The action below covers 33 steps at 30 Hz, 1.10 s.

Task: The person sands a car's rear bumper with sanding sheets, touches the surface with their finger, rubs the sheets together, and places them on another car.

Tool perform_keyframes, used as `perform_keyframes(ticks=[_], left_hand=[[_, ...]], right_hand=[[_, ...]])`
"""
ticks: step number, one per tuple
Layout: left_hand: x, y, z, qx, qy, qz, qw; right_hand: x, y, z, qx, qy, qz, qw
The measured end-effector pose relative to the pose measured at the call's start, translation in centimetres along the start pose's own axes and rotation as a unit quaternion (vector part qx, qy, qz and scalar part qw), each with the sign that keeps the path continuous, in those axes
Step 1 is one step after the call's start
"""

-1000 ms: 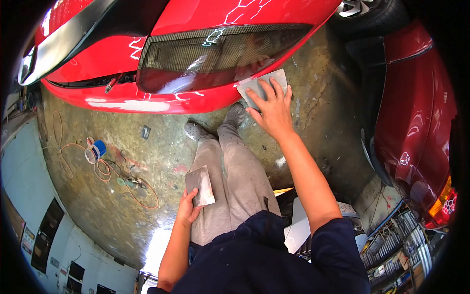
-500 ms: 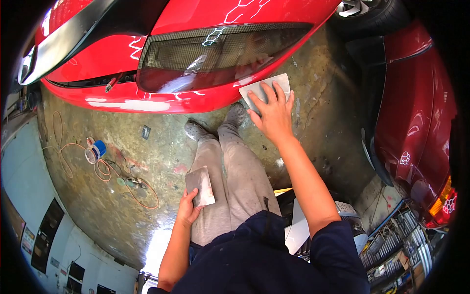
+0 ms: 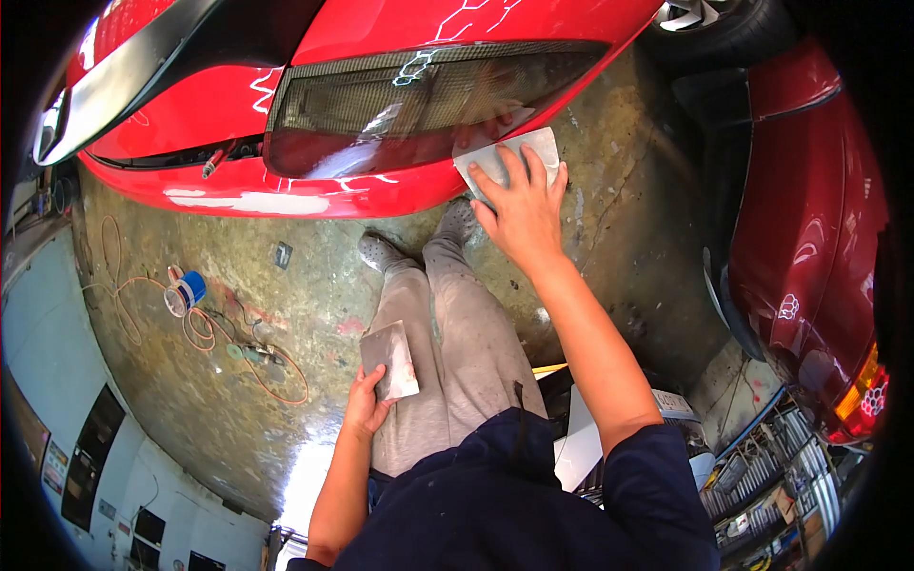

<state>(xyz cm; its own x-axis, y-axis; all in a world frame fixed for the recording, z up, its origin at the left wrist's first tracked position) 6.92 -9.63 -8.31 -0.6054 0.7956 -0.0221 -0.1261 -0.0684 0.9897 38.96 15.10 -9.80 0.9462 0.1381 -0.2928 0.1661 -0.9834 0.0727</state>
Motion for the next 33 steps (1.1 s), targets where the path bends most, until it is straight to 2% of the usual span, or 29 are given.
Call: perform_keyframes(ticks=[20, 33], left_hand=[[0.2, 0.0, 0.2, 0.002, -0.005, 0.002, 1.000], [0.1, -0.6, -0.3, -0.011, -0.006, 0.000, 1.000]], right_hand=[[1.8, 1.6, 0.8, -0.009, -0.041, -0.010, 0.999], [1.8, 0.0, -0.2, -0.014, -0.026, -0.025, 0.999]])
Point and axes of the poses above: each hand's wrist, its own y-axis away from the middle knuckle, its own z-axis out of the palm, x = y × z, the point moved 2 cm from there along -y, towards the middle knuckle, and after that the axes turned 3 degrees about -z, right-handed, at the moved point
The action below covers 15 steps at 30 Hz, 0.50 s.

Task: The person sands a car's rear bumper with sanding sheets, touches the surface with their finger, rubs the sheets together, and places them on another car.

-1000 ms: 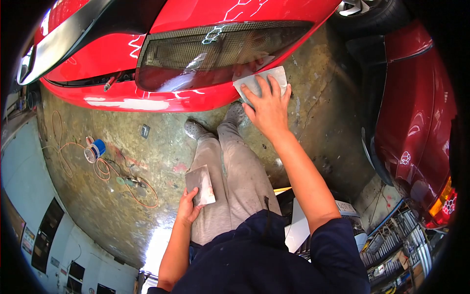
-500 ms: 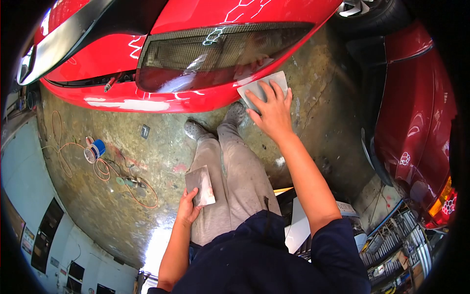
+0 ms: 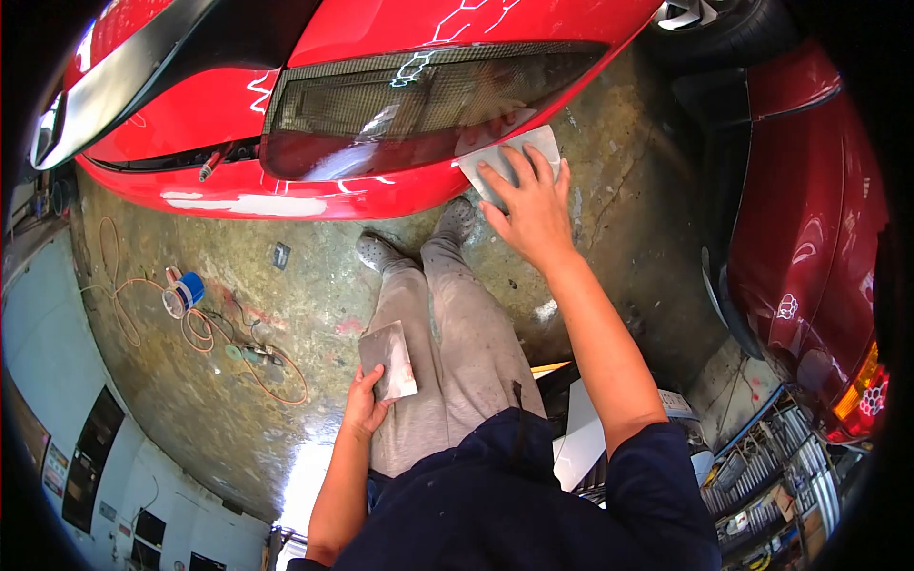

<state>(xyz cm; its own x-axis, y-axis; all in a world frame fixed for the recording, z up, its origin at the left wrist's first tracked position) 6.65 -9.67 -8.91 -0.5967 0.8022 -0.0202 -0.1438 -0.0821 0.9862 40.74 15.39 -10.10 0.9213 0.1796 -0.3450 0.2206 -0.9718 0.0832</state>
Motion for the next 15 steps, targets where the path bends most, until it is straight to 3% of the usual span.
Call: perform_keyframes(ticks=[15], left_hand=[[0.1, 0.3, 0.3, 0.004, 0.000, 0.000, 1.000]], right_hand=[[0.6, 1.0, 0.8, -0.004, 0.006, 0.007, 1.000]])
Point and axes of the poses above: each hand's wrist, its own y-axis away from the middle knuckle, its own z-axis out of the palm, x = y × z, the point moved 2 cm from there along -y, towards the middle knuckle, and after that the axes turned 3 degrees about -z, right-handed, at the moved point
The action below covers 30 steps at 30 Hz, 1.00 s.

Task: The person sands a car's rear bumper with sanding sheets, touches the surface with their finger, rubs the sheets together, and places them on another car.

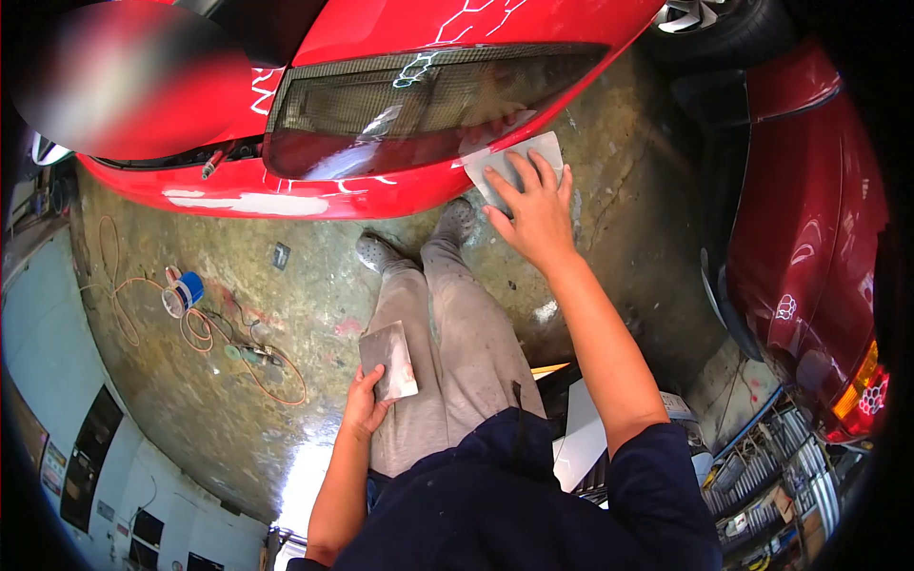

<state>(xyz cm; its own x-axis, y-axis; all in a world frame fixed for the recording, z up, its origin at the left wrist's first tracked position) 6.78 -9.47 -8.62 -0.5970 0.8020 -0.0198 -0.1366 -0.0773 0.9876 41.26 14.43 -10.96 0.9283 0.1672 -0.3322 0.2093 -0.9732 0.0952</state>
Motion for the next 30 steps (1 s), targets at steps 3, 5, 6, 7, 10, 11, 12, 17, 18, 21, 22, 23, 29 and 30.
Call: perform_keyframes(ticks=[3, 5, 6, 7, 10, 11, 12, 17, 18, 21, 22, 23, 29, 30], left_hand=[[-0.1, 0.0, 0.0, -0.001, 0.001, -0.001, 1.000], [0.0, 0.0, -0.1, -0.003, -0.002, -0.004, 1.000], [0.0, 0.0, -0.1, -0.002, -0.002, -0.005, 1.000], [0.0, 0.1, 0.0, -0.001, -0.002, -0.006, 1.000], [0.1, 0.2, 0.0, 0.002, 0.003, -0.003, 1.000], [0.0, 0.2, -0.1, 0.002, 0.005, -0.001, 1.000], [0.0, 0.2, -0.1, 0.001, 0.004, -0.004, 1.000], [0.1, 0.3, 0.1, 0.012, -0.013, 0.003, 1.000], [0.2, 0.7, 0.3, 0.010, -0.013, 0.010, 1.000], [1.2, 2.4, 1.6, 0.007, -0.004, 0.045, 0.999], [1.5, 3.3, 2.1, 0.015, 0.004, 0.057, 0.998], [1.8, 4.2, 2.6, 0.021, 0.015, 0.069, 0.997], [4.1, 10.8, 3.8, -0.046, 0.071, 0.206, 0.975], [4.3, 12.0, 3.9, -0.051, 0.078, 0.226, 0.970]], right_hand=[[-0.2, 0.0, -0.2, 0.012, -0.012, -0.005, 1.000], [-0.2, -0.1, 0.1, 0.013, -0.008, -0.007, 1.000], [-0.2, -0.1, 0.4, 0.014, -0.006, -0.008, 1.000], [-0.1, 0.2, 0.8, 0.013, -0.008, -0.005, 1.000], [-0.1, 0.6, 1.1, 0.015, -0.013, -0.001, 1.000], [-0.1, 0.8, 1.1, 0.017, -0.015, -0.001, 1.000], [-0.2, 0.9, 1.1, 0.018, -0.016, -0.001, 1.000], [-0.3, 1.2, 1.4, -0.006, -0.005, 0.003, 1.000], [-0.3, 1.7, 1.2, -0.018, 0.001, 0.004, 1.000], [-1.6, 4.4, -1.8, -0.031, -0.060, 0.049, 0.996], [-2.1, 5.4, -3.3, -0.020, -0.165, 0.074, 0.983], [-2.6, 6.4, -4.8, -0.011, -0.268, 0.095, 0.959], [-6.8, 11.7, -11.7, -0.107, -0.869, 0.263, 0.405], [-8.3, 11.2, -13.9, -0.092, -0.898, 0.263, 0.342]])
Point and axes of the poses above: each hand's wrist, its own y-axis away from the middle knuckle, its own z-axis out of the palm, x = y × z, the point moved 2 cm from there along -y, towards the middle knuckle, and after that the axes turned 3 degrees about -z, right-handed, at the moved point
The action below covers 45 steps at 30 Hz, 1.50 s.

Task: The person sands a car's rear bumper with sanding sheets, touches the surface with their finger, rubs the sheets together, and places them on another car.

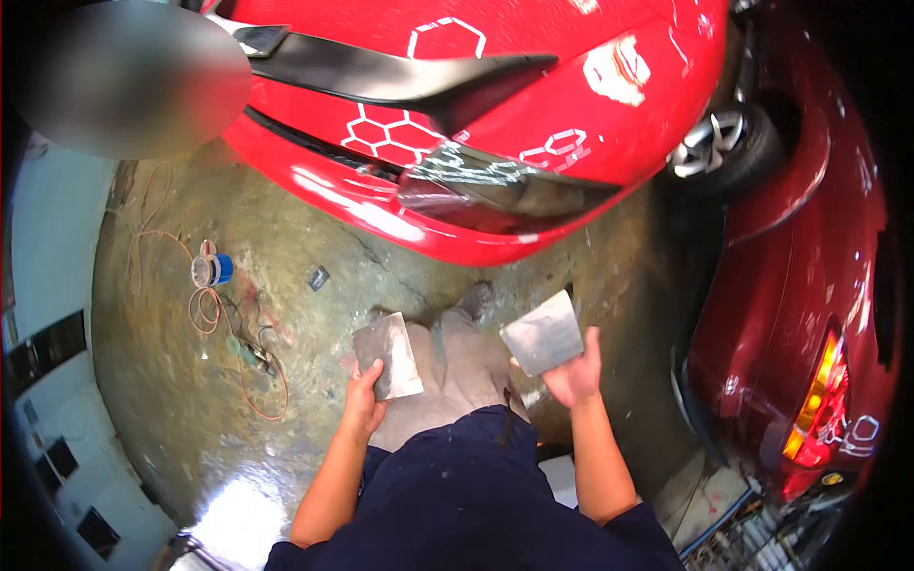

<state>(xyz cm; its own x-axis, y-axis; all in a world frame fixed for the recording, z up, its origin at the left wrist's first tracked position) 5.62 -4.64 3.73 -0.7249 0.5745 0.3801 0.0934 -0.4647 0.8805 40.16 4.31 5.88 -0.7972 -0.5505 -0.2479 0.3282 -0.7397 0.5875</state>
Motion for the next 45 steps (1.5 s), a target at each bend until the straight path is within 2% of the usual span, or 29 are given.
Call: perform_keyframes(ticks=[1, 3, 5, 6, 7, 8, 10, 13, 15, 19, 20, 23, 24, 27, 28, 30, 33, 34, 37, 38, 39, 41, 42, 44, 45], left_hand=[[0.8, 1.1, 0.2, -0.004, 0.007, 0.021, 1.000], [2.6, 3.5, 0.6, -0.015, 0.032, 0.051, 0.998], [5.0, 5.5, 0.7, -0.035, 0.065, 0.072, 0.995], [6.2, 6.7, 0.7, -0.043, 0.074, 0.073, 0.994], [7.6, 7.8, 0.8, -0.053, 0.082, 0.074, 0.992], [8.8, 8.7, 0.6, -0.061, 0.090, 0.075, 0.991], [10.5, 10.6, -0.3, -0.065, 0.119, 0.104, 0.985], [12.9, 11.8, -3.7, -0.050, 0.186, 0.179, 0.965], [14.0, 11.6, -7.6, -0.024, 0.190, 0.219, 0.957], [15.8, 14.3, -13.5, -0.023, 0.255, 0.200, 0.946], [16.1, 14.7, -14.9, -0.029, 0.281, 0.209, 0.936], [16.0, 14.0, -19.2, 0.037, 0.114, 0.342, 0.932], [16.7, 15.4, -19.9, 0.051, 0.023, 0.351, 0.935], [18.1, 17.5, -21.3, 0.067, -0.038, 0.370, 0.926], [18.4, 17.3, -22.1, 0.098, -0.005, 0.387, 0.917], [18.6, 16.8, -23.5, 0.158, 0.064, 0.411, 0.896], [20.2, 17.1, -25.0, 0.242, 0.057, 0.424, 0.871], [20.7, 16.8, -25.2, 0.290, 0.055, 0.442, 0.847], [24.8, 17.8, -25.1, 0.277, 0.120, 0.469, 0.830], [26.1, 17.9, -25.1, 0.287, 0.091, 0.460, 0.835], [26.5, 16.4, -25.1, 0.272, 0.143, 0.439, 0.844], [27.0, 13.0, -24.9, 0.237, 0.237, 0.396, 0.855], [28.3, 13.1, -24.3, 0.183, 0.236, 0.386, 0.873], [31.4, 13.9, -22.1, 0.140, 0.325, 0.367, 0.860], [32.7, 14.1, -21.5, 0.122, 0.357, 0.354, 0.856]], right_hand=[[-0.2, 0.4, 2.3, -0.043, -0.024, -0.006, 0.999], [-0.3, 1.0, 6.1, -0.087, 0.046, -0.042, 0.994], [0.8, 0.1, 8.4, -0.050, 0.288, -0.035, 0.956], [2.7, -0.9, 6.9, 0.048, 0.353, -0.053, 0.933], [4.7, -0.2, 12.7, 0.019, 0.553, -0.070, 0.830], [7.2, -0.4, 16.8, -0.164, 0.653, -0.175, 0.719], [13.1, 1.0, 22.9, -0.322, 0.667, -0.242, 0.627], [21.7, 2.5, 26.5, -0.378, 0.691, -0.315, 0.530], [25.0, 2.4, 27.6, -0.399, 0.722, -0.322, 0.464], [27.8, 0.1, 27.3, -0.414, 0.787, -0.295, 0.348], [27.8, 0.0, 28.4, -0.422, 0.825, -0.264, 0.268], [29.0, -1.1, 31.1, -0.403, 0.827, -0.291, 0.262], [30.1, -1.3, 32.9, -0.406, 0.824, -0.312, 0.242], [36.0, -0.8, 38.0, -0.467, 0.819, -0.304, 0.137], [37.7, -1.4, 37.6, -0.492, 0.802, -0.282, 0.184], [40.9, -1.4, 37.3, -0.532, 0.787, -0.251, 0.186], [42.4, -1.1, 37.2, -0.604, 0.745, -0.197, 0.204], [42.7, -1.3, 37.4, -0.626, 0.729, -0.181, 0.211], [41.6, -5.7, 37.7, -0.618, 0.731, -0.146, 0.249], [41.4, -6.9, 38.8, -0.612, 0.703, -0.157, 0.325], [40.9, -7.3, 40.4, -0.594, 0.696, -0.165, 0.369], [41.3, -7.3, 43.4, -0.619, 0.643, -0.204, 0.402], [41.7, -7.6, 44.6, -0.638, 0.624, -0.219, 0.394], [42.4, -8.4, 46.3, -0.677, 0.583, -0.251, 0.373], [42.6, -9.8, 46.3, -0.661, 0.602, -0.255, 0.369]])
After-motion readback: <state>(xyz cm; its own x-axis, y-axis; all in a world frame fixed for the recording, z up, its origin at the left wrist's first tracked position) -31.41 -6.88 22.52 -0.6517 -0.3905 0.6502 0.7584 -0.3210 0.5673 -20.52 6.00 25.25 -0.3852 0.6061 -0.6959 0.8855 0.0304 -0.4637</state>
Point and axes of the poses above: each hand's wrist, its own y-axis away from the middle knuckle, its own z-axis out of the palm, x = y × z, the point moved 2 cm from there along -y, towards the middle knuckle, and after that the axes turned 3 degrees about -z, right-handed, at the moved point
